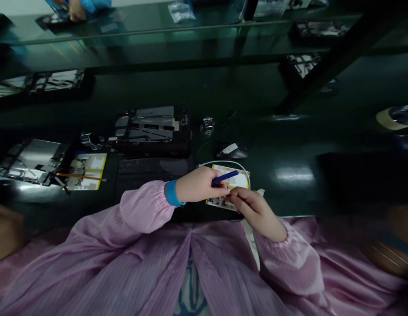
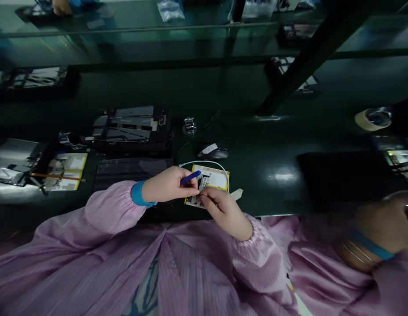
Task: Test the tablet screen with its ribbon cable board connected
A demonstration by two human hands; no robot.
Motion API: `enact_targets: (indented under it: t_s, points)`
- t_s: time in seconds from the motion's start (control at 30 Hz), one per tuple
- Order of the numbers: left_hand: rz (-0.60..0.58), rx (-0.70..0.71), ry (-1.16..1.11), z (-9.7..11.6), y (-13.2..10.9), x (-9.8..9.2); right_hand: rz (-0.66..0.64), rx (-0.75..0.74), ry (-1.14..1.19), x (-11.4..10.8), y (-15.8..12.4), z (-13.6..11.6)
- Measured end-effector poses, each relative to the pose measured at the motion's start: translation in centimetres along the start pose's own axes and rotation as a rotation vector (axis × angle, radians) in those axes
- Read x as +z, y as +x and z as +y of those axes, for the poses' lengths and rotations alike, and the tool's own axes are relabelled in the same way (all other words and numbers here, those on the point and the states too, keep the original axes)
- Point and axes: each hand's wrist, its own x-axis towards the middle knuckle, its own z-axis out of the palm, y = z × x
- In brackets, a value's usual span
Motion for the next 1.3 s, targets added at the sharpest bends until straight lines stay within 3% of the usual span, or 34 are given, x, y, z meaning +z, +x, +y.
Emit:
enact_targets:
  t_s: [0.37,0.5,0.7,1.1,1.3]
  points:
    - [0.014,-0.038,0.077,0.2,0.2,0.2,0.008,-0.023,0.07,0.0,0.2,0.2]
    - [0.034,0.016,0.124,0.8,0.3,0.7,0.066,-0.004,0.043,0.3,0.1,0.4]
    - [0.109,-0.041,0.242,1.2,1.4,1.6,0.158,0.002,-0.002,0.3,-0.1,1.8]
    - [0.077,-0.175,0.161,0.6,1.8,1.7,0.225,-0.098,0.057,0.8,0.6,3.5]
    - [-0.012,-0.164,0.113,0.7,2.0,1.5,0.246,-0.108,0.095,1.0,0.4,3.8]
